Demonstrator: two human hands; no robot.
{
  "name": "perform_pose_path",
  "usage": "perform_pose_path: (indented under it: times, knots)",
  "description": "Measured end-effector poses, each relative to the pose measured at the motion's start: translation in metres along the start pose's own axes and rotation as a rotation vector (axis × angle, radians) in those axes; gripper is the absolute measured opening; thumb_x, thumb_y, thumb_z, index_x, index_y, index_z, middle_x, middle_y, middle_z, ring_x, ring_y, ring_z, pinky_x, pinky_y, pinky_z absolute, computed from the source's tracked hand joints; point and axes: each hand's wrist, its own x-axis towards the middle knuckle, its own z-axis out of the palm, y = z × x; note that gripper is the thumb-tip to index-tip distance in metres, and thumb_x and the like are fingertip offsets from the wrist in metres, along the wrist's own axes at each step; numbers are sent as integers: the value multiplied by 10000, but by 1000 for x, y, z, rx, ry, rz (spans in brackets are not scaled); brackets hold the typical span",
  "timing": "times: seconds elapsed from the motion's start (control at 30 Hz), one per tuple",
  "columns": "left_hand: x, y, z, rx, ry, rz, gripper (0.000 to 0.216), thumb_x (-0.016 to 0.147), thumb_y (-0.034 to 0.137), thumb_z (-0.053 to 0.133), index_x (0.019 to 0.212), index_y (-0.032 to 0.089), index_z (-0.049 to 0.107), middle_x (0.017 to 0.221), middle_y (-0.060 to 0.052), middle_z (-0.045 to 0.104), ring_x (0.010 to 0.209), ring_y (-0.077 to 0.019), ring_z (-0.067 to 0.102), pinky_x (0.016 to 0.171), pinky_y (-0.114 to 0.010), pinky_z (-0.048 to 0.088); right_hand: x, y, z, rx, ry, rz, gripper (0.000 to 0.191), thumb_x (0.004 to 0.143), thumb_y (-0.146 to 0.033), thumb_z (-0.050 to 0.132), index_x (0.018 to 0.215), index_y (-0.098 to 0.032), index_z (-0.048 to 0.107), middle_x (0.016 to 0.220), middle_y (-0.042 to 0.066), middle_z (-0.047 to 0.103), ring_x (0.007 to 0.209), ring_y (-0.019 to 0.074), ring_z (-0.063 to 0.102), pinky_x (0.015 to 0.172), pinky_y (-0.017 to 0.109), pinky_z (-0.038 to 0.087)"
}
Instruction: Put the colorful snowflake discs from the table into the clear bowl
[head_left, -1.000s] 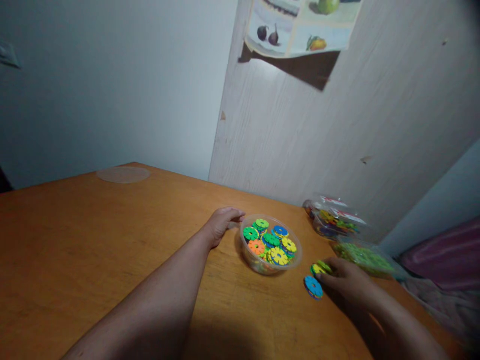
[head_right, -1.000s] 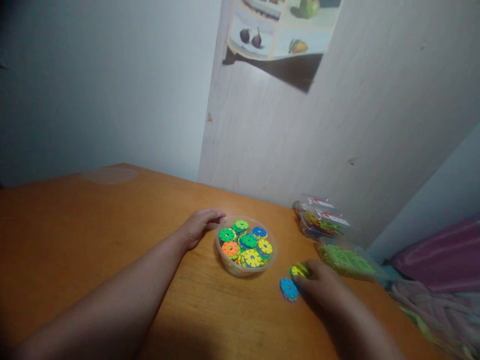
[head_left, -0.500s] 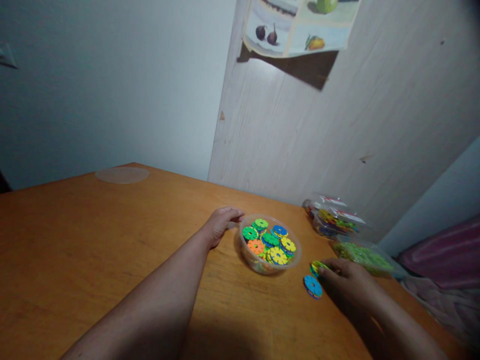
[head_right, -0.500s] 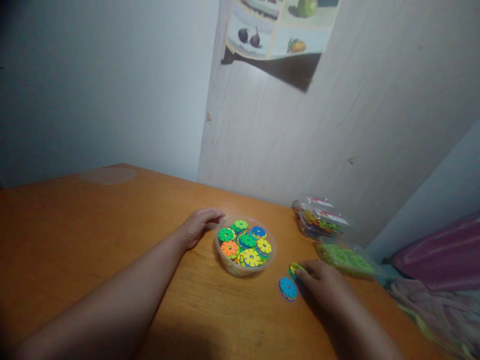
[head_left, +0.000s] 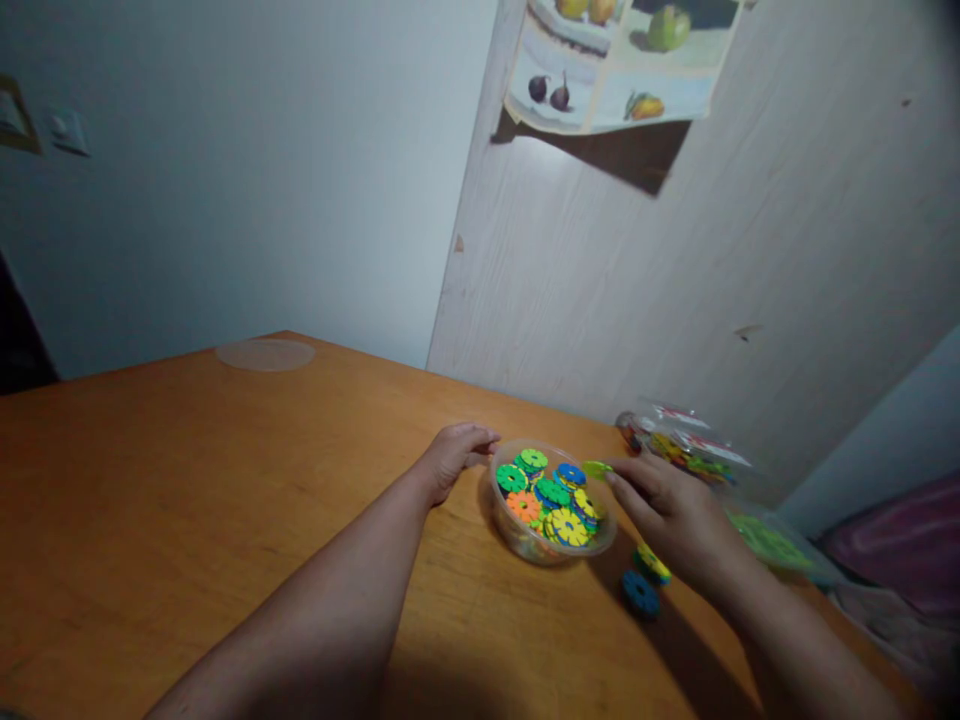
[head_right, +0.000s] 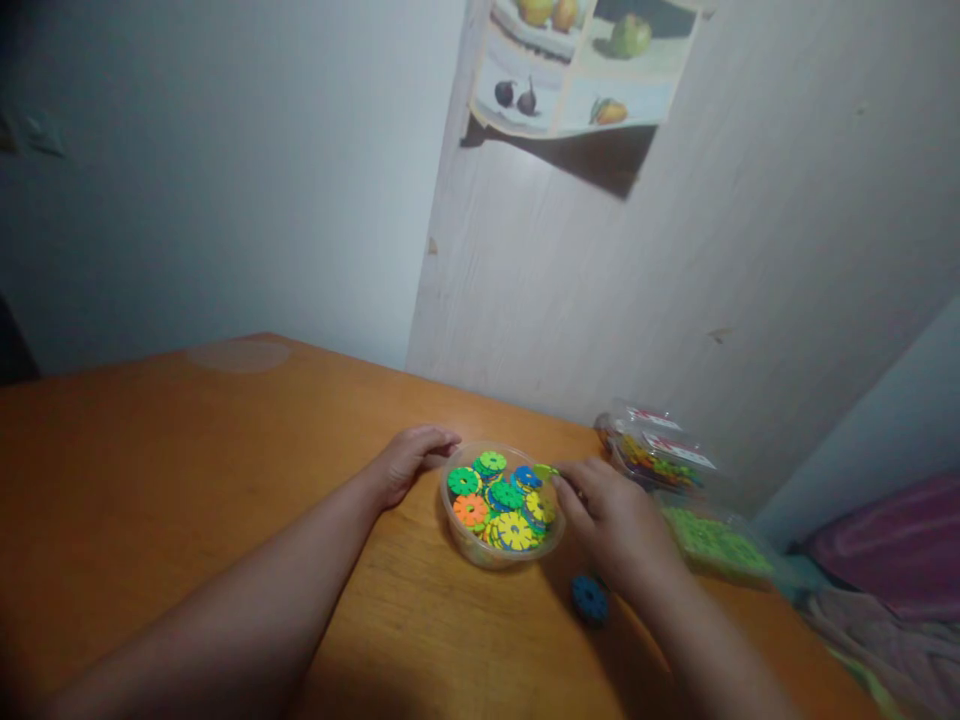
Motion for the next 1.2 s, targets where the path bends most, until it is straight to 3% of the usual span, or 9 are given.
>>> perform_pose_path:
  times: [0.17, 0.3, 0.57, 0.73, 0.93, 1.2]
  knots:
    - [1, -2, -1, 4, 3, -5, 255, 687, 380, 716, 735, 131, 690, 780, -68, 680, 725, -165, 604, 713, -295, 450, 40, -35, 17, -131, -16, -57, 349, 934, -356, 423, 1123, -252, 697, 900, 59, 685, 792, 197, 645, 652, 282, 444]
    - [2, -3, -1, -1, 8, -10, 261, 685, 388, 717, 743, 135, 695, 787, -67, 685, 734, -167, 607, 718, -298, 449, 47, -32, 27, -145, -71, -16, 356, 888, -313, 471, 1161, -249, 691, 967, 65, 709, 846, 217, 663, 655, 290, 451]
    - [-1, 2, 1, -13, 6, -16, 245, 673, 372, 723, 730, 135, 693, 771, -63, 681, 722, -166, 600, 707, -297, 443, 2, 35, 12, 18, 3, 149, 338, 861, -314, 453, 1066, -215, 704, 1107, 69, 712, 1013, 234, 650, 871, 346, 484]
    - [0, 1, 0, -6, 15, -7, 261, 670, 376, 725, 766, 134, 710, 802, -78, 693, 756, -181, 615, 733, -307, 447, -38, 70, 17, 43, -155, 350, 406, 834, -447, 507, 1045, -162, 705, 1027, 116, 725, 877, 253, 674, 748, 344, 506]
    - [1, -1, -1, 9, -6, 9, 265, 681, 384, 719, 763, 133, 704, 801, -64, 685, 746, -165, 600, 716, -289, 441, -61, 78, 36, 129, -349, 359, 358, 790, -489, 557, 841, -170, 712, 799, 61, 719, 736, 220, 640, 625, 298, 452]
    - [-1, 1, 0, 7, 7, -9, 265, 678, 381, 726, 737, 124, 693, 776, -64, 676, 733, -162, 596, 709, -280, 437, -60, 82, 36, 224, -303, 386, 333, 787, -453, 557, 895, -185, 723, 772, 51, 723, 716, 222, 646, 610, 304, 459]
